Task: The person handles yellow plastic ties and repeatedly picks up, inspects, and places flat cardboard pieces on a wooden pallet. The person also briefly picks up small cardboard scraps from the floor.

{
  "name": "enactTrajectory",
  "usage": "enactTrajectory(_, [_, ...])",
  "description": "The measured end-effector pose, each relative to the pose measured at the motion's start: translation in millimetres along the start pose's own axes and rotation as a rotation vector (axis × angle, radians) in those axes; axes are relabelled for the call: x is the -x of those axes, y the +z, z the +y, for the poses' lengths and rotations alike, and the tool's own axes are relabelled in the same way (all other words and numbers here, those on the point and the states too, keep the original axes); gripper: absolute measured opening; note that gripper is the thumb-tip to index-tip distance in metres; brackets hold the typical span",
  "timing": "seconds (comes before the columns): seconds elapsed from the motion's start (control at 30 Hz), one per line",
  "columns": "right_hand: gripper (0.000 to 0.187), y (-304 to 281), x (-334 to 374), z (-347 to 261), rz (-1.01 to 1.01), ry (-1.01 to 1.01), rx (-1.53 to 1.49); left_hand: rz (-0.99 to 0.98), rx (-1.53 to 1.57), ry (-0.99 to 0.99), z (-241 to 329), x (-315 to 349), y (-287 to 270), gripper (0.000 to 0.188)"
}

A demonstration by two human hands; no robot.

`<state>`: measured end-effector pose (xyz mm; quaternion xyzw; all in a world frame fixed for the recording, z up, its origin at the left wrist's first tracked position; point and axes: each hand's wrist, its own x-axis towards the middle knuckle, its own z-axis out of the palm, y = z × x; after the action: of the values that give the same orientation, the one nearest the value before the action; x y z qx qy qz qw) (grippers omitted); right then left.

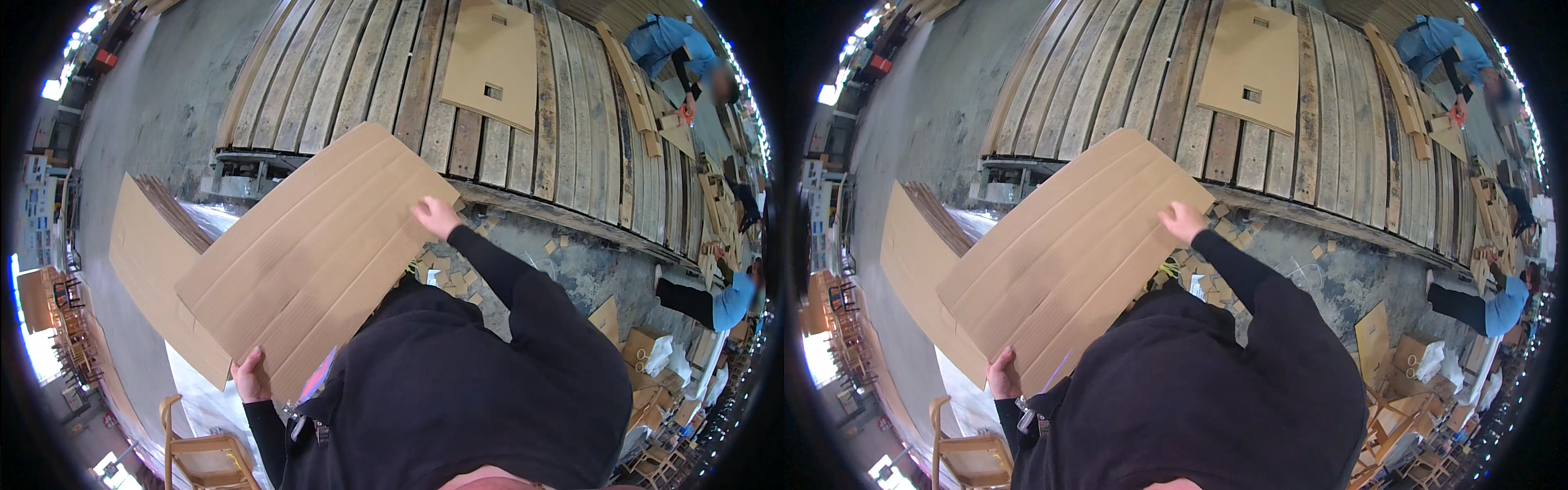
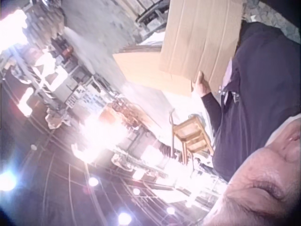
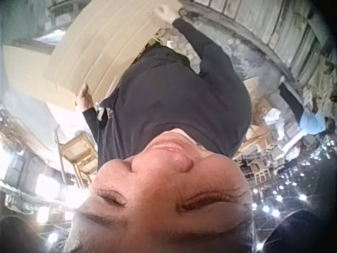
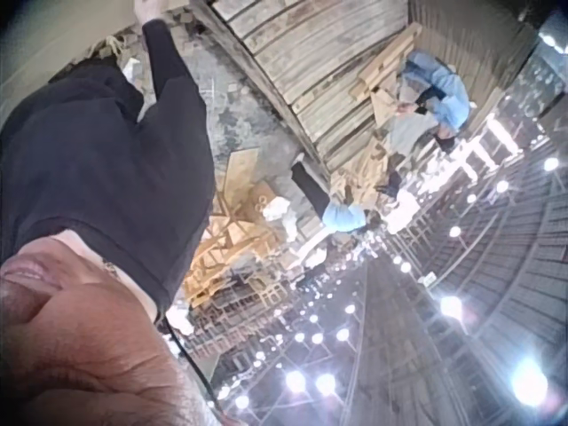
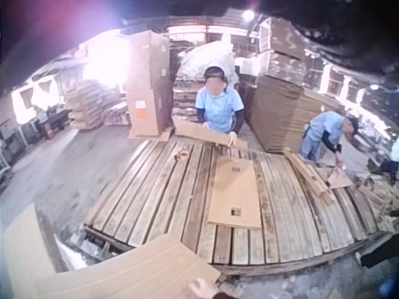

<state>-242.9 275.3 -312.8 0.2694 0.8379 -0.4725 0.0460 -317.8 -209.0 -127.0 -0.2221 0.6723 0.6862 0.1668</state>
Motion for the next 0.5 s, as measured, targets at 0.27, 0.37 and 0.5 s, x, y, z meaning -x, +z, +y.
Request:
enactTrajectory(0.27, [0.09,73.2,-92.9,-10.7,-0.225,0.017,0.186,0.115,-0.108,0.001,19.2,23.6,-13.9,0.045])
enactTrajectory(0.37, [0.089,85.1,-97.3,-12.7,-0.225,0.001,0.186,0.155,-0.157,0.016,26.4,24.4,-11.1,0.044])
enactTrajectory(0.5, [0.085,92.7,-107.2,-16.8,-0.273,0.06,0.224,0.115,-0.208,0.045,38.6,25.5,-9.9,0.046])
